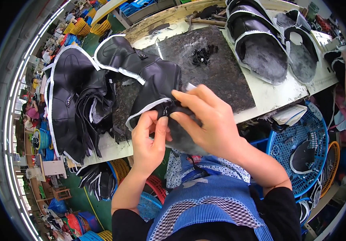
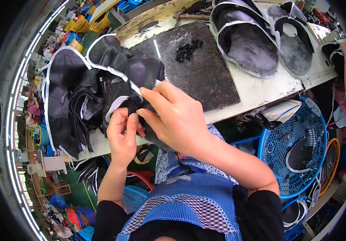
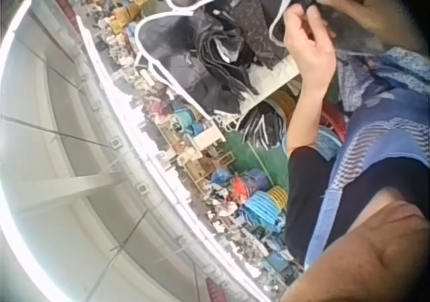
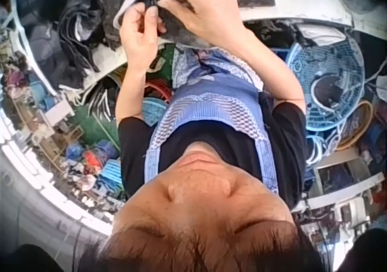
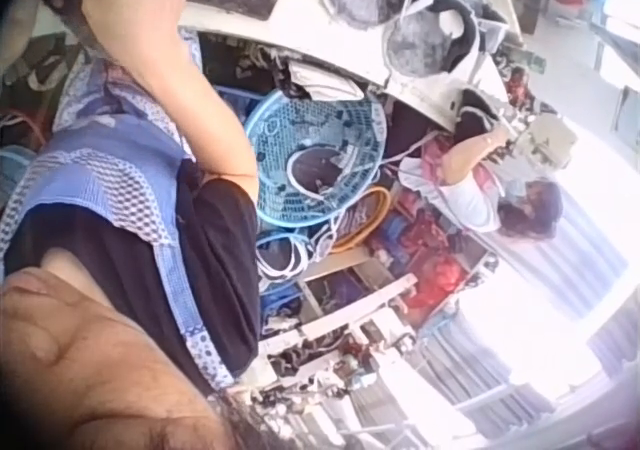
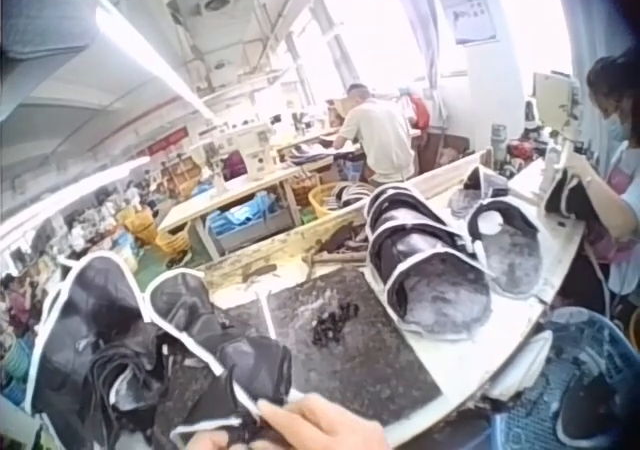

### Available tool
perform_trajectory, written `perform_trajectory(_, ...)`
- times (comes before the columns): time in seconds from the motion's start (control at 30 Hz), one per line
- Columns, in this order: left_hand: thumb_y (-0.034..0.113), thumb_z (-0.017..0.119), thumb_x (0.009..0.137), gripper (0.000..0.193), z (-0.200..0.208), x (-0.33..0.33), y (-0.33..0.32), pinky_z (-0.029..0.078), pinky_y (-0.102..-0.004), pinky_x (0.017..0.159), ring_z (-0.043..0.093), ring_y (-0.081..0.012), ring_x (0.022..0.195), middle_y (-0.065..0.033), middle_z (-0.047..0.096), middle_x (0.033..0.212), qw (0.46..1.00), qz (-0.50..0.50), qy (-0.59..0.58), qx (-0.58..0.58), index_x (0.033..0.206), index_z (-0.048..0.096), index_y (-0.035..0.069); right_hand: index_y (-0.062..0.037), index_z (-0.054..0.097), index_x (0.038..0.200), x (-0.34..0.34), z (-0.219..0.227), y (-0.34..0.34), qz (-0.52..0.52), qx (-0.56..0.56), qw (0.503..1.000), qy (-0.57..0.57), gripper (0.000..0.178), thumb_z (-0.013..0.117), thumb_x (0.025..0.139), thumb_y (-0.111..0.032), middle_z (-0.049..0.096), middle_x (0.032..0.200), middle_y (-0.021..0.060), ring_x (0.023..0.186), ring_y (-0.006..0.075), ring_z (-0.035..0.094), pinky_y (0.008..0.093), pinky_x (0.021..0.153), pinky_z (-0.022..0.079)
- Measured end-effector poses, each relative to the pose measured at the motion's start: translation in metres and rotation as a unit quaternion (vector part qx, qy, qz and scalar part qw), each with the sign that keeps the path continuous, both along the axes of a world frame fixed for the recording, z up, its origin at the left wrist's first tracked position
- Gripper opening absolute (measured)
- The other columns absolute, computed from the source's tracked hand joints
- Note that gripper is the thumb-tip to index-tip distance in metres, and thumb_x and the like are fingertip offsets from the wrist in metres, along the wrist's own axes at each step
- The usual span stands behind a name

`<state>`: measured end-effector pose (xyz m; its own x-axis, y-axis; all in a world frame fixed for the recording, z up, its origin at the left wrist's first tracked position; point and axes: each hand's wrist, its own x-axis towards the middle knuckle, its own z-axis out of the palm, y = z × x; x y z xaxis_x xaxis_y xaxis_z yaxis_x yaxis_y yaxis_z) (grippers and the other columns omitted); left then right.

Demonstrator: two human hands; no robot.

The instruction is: The recorder is assembling shoe components, specifically attaching a black lining and adhesive pieces to a shoe upper at a factory workstation.

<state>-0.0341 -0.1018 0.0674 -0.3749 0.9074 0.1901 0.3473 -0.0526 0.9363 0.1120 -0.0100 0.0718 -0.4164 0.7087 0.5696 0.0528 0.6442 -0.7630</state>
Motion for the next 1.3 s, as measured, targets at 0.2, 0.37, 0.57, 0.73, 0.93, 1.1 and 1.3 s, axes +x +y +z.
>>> perform_trajectory(0.2, 0.007, 0.057, 0.094, 0.009, 0.024, -0.004, -0.004, 0.043, -0.0240, 0.050, 0.054, -0.0089, 0.054, -0.0038, 0.056, 0.068, 0.989, -0.060, 0.118, -0.068, 0.092, 0.053, -0.001, 0.0003, 0.062, 0.093, 0.003, -0.007, 0.011, 0.069, 0.004, 0.998, -0.003, 0.019, 0.072, 0.076, -0.001, 0.056, 0.085, 0.0085, 0.066, 0.0184, 0.057, 0.0287, 0.057, 0.046)
perform_trajectory(0.37, 0.007, 0.058, 0.093, 0.011, 0.048, -0.015, -0.019, 0.044, -0.0244, 0.050, 0.054, -0.0093, 0.055, -0.0033, 0.057, 0.072, 0.976, -0.110, 0.094, -0.164, 0.097, 0.054, -0.003, 0.0005, 0.051, 0.091, -0.002, -0.001, -0.004, 0.211, -0.197, 0.957, 0.011, 0.010, 0.060, 0.088, 0.002, 0.058, 0.070, 0.0070, 0.061, 0.0121, 0.058, 0.0257, 0.056, 0.045)
perform_trajectory(0.57, 0.005, 0.055, 0.093, 0.011, 0.058, -0.020, -0.033, 0.046, -0.0255, 0.056, 0.056, -0.0106, 0.063, -0.0055, 0.060, 0.077, 0.969, -0.110, 0.037, -0.217, 0.099, 0.056, -0.004, 0.0024, 0.046, 0.090, -0.013, -0.011, -0.010, 0.305, -0.308, 0.900, 0.040, 0.009, 0.054, 0.094, -0.001, 0.063, 0.075, 0.0083, 0.073, 0.0122, 0.064, 0.0272, 0.065, 0.054)
perform_trajectory(0.73, 0.005, 0.055, 0.093, 0.011, 0.050, -0.029, -0.044, 0.047, -0.0260, 0.057, 0.057, -0.0111, 0.065, -0.0065, 0.062, 0.079, 0.970, -0.133, 0.041, -0.201, 0.099, 0.056, -0.004, 0.0020, 0.047, 0.089, -0.012, -0.004, -0.011, 0.297, -0.335, 0.894, 0.015, 0.009, 0.053, 0.095, -0.002, 0.063, 0.080, 0.0083, 0.078, 0.0120, 0.064, 0.0287, 0.069, 0.055)
perform_trajectory(0.93, 0.004, 0.057, 0.092, 0.009, 0.043, -0.031, -0.048, 0.050, -0.0262, 0.059, 0.060, -0.0113, 0.065, -0.0062, 0.063, 0.077, 0.978, -0.111, -0.013, -0.175, 0.097, 0.057, -0.003, 0.0019, 0.049, 0.091, -0.014, -0.009, -0.014, 0.317, -0.400, 0.857, 0.069, 0.009, 0.054, 0.095, -0.004, 0.059, 0.082, 0.0049, 0.080, 0.0098, 0.062, 0.0274, 0.073, 0.054)
perform_trajectory(1.1, 0.005, 0.061, 0.090, 0.009, 0.048, -0.028, -0.053, 0.052, -0.0264, 0.062, 0.064, -0.0133, 0.066, -0.0075, 0.066, 0.074, 0.981, -0.074, -0.026, -0.177, 0.093, 0.059, -0.004, 0.0016, 0.054, 0.089, -0.014, -0.009, -0.015, 0.349, -0.401, 0.846, 0.044, 0.009, 0.058, 0.093, -0.005, 0.057, 0.083, 0.0024, 0.078, 0.0077, 0.057, 0.0244, 0.071, 0.049)
perform_trajectory(1.3, 0.009, 0.064, 0.090, 0.014, 0.051, -0.025, -0.052, 0.054, -0.0277, 0.064, 0.068, -0.0159, 0.068, -0.0120, 0.069, 0.077, 0.978, -0.066, -0.073, -0.186, 0.090, 0.062, -0.005, 0.0013, 0.057, 0.085, -0.012, -0.011, -0.015, 0.351, -0.365, 0.861, 0.040, 0.009, 0.062, 0.090, -0.004, 0.058, 0.085, 0.0027, 0.077, 0.0074, 0.055, 0.0250, 0.069, 0.047)
